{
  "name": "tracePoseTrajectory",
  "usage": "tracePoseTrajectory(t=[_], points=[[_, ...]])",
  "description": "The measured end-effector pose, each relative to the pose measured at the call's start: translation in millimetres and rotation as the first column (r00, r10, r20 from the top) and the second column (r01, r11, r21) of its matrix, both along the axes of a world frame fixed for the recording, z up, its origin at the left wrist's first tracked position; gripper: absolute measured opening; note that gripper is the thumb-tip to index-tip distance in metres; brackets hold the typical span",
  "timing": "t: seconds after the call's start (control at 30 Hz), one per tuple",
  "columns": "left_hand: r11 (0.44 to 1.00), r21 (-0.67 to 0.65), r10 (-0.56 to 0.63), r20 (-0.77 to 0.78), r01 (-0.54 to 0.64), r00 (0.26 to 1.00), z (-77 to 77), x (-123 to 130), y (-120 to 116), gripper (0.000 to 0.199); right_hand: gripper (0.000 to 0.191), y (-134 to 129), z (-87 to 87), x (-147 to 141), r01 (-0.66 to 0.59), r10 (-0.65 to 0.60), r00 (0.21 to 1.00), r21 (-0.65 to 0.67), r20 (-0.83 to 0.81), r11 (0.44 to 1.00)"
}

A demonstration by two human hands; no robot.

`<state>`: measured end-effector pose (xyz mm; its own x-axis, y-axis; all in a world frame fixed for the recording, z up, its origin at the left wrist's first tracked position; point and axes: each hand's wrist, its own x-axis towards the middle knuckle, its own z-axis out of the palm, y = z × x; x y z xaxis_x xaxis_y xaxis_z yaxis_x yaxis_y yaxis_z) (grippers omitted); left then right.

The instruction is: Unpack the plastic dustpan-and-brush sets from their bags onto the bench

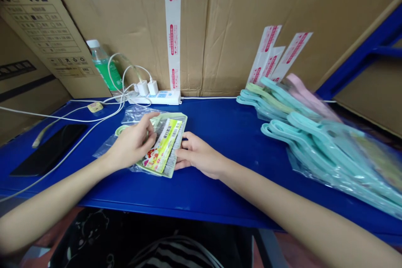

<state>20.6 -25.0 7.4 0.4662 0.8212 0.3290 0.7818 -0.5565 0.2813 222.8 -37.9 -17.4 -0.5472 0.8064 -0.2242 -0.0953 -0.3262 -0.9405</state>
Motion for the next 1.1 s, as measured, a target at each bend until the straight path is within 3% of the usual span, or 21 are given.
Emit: tracePoseTrajectory(t=[0.1,0.23,0.47,0.53,0.6,0.67,0.77,0.83,0.9,1.0,1.1], points=[[0.999,-0.004,0.040,-0.101,-0.041,0.994,3.3,0.9,-3.3,0.054,0.032,2.9,-0.9,1.9,0.048,-0.048,0.998,-0.015,-0.031,0.999],[0.999,-0.030,0.025,-0.124,-0.029,0.992,4.2,2.8,-8.1,0.057,0.031,3.3,-3.9,2.2,0.049,-0.050,0.997,-0.027,-0.053,0.998],[0.981,-0.094,-0.153,0.141,0.167,0.978,-5.3,6.4,-9.0,0.052,0.028,1.1,-7.9,-2.5,0.051,-0.054,0.994,-0.041,-0.091,0.998],[0.985,-0.065,-0.149,0.156,0.160,0.976,-2.2,4.2,-7.9,0.045,0.028,1.7,-6.4,-3.0,0.071,-0.075,0.992,-0.045,-0.096,0.996],[0.998,0.019,-0.058,0.058,0.057,0.997,6.1,-2.2,-4.1,0.037,0.027,2.7,-4.5,-2.6,0.104,-0.109,0.990,-0.055,-0.091,0.993],[0.982,0.149,0.134,-0.095,-0.119,0.986,17.5,-12.8,3.8,0.033,0.026,3.8,-3.3,-1.5,0.129,-0.134,0.987,-0.067,-0.086,0.989],[0.893,0.215,0.437,-0.204,-0.395,0.876,32.6,-31.2,21.8,0.035,0.025,4.7,-2.9,-0.2,0.136,-0.142,0.986,-0.072,-0.091,0.988],[0.871,0.115,0.491,-0.246,-0.477,0.836,36.9,-39.8,33.1,0.036,0.024,4.5,-2.7,-0.7,0.141,-0.148,0.985,-0.080,-0.084,0.987],[0.879,-0.035,0.453,-0.257,-0.476,0.854,35.7,-43.0,40.6,0.035,0.024,4.0,-1.8,-1.8,0.164,-0.171,0.983,-0.100,-0.070,0.981],[0.887,-0.260,0.357,-0.134,-0.381,0.924,27.5,-40.6,44.9,0.035,0.024,4.7,0.1,-2.4,0.206,-0.214,0.975,-0.127,-0.056,0.970],[0.824,-0.490,0.350,0.047,-0.284,0.936,18.6,-38.2,48.3,0.039,0.026,7.5,1.3,-0.5,0.199,-0.208,0.976,-0.141,-0.055,0.970]])
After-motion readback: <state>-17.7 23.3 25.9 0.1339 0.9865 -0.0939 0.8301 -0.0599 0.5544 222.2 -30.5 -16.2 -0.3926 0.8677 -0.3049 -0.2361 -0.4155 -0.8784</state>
